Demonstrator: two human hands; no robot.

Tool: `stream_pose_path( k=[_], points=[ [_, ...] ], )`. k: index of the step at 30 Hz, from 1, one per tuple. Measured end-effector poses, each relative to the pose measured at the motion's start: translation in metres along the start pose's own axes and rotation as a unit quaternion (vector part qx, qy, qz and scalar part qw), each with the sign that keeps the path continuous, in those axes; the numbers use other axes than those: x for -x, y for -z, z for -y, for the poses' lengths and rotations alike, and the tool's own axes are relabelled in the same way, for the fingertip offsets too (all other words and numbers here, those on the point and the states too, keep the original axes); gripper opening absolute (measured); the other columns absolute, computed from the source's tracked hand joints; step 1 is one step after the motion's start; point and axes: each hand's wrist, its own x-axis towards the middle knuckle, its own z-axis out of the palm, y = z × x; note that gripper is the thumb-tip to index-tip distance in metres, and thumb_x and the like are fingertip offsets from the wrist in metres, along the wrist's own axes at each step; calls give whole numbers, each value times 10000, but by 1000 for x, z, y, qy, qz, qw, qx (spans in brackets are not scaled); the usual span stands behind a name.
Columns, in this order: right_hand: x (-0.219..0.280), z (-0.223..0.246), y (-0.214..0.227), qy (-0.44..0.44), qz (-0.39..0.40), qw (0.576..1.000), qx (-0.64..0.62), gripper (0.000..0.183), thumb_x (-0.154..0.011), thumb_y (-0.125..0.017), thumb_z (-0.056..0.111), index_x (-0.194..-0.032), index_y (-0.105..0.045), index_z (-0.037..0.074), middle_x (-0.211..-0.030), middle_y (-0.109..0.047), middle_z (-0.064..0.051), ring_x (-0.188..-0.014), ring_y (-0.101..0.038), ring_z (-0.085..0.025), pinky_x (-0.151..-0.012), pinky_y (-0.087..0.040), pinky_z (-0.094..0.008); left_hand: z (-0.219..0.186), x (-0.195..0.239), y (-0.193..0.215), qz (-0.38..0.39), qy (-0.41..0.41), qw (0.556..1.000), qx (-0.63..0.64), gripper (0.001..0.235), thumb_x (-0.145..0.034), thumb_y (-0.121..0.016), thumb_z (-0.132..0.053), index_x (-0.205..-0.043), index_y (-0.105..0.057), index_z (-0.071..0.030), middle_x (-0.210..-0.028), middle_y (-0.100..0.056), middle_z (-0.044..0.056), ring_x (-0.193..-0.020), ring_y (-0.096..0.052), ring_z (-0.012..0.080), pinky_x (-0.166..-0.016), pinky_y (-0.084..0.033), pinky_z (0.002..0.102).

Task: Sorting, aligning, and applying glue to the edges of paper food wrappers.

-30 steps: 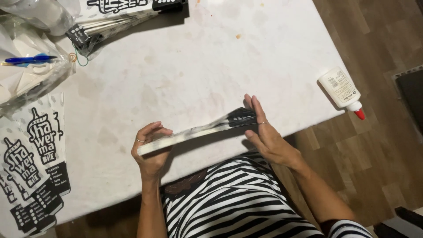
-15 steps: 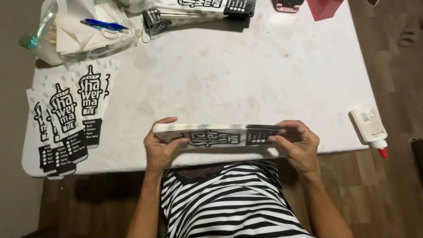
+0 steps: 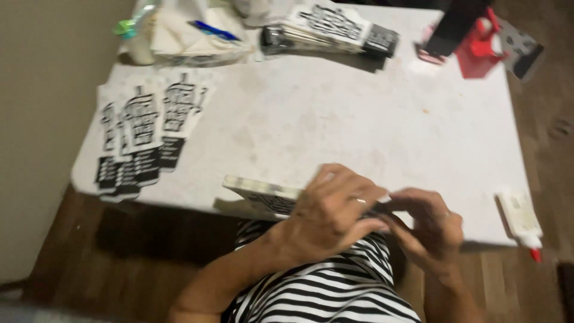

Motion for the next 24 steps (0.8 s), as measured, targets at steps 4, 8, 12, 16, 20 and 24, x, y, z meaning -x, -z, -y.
stream_pose_path(
  k=[4, 8, 12, 16, 20, 24],
  points=[
    [0, 3, 4, 127, -15, 985, 113, 470, -759, -727, 135, -1131, -599, -122, -1078, -670, -236, -921, -707, -239, -845, -567, -250, -1, 6, -10, -37, -20, 992, 122, 119, -977, -701, -173, -984, -658, -62, -857, -618, 81, -806, -603, 306, -764, -435, 437],
    [-24, 8, 28, -151, 90, 983, 47, 306, -717, -745, -174, -1022, -719, -172, -918, -774, -282, -785, -703, -222, -674, -507, -241, -4, 11, 0, -79, 92, 952, 281, 114, -872, -755, -228, -902, -713, -126, -858, -738, 38, -792, -727, 214, -930, -554, 377],
    [-27, -6, 13, -42, 91, 984, 146, 87, -850, -746, -98, -931, -724, -78, -844, -738, -189, -717, -688, -168, -715, -564, -242, -1, 22, -5, -115, 114, 942, 292, 102, -876, -757, -198, -896, -716, -107, -852, -738, 33, -718, -712, 170, -802, -596, 350],
    [-33, -71, 76, -80, 115, 983, 123, 217, -925, -629, -104, -1139, -632, -143, -1138, -709, -262, -1053, -704, -295, -1012, -555, -335, 8, 25, 0, -157, 179, 938, 252, 72, -909, -767, -199, -927, -727, -142, -902, -737, -3, -762, -678, 127, -864, -582, 333],
    [-54, -67, 61, 2, 203, 969, 142, 1168, -413, -799, -216, -1521, -475, -42, -1406, -630, -239, -1256, -646, -298, -1139, -507, -392, 14, 28, -19, -182, 159, 958, 154, 74, -913, -775, -197, -922, -740, -133, -928, -746, 7, -811, -720, 189, -902, -585, 386],
    [-81, -29, -4, -199, 89, 975, 43, 638, -786, -517, -160, -1423, -475, -186, -1352, -589, -368, -1187, -608, -461, -1011, -493, -495, 6, 28, -21, -169, 180, 953, 174, 163, -944, -745, -320, -1055, -740, -202, -1064, -768, -23, -896, -775, 199, -948, -619, 365]
  ],
)
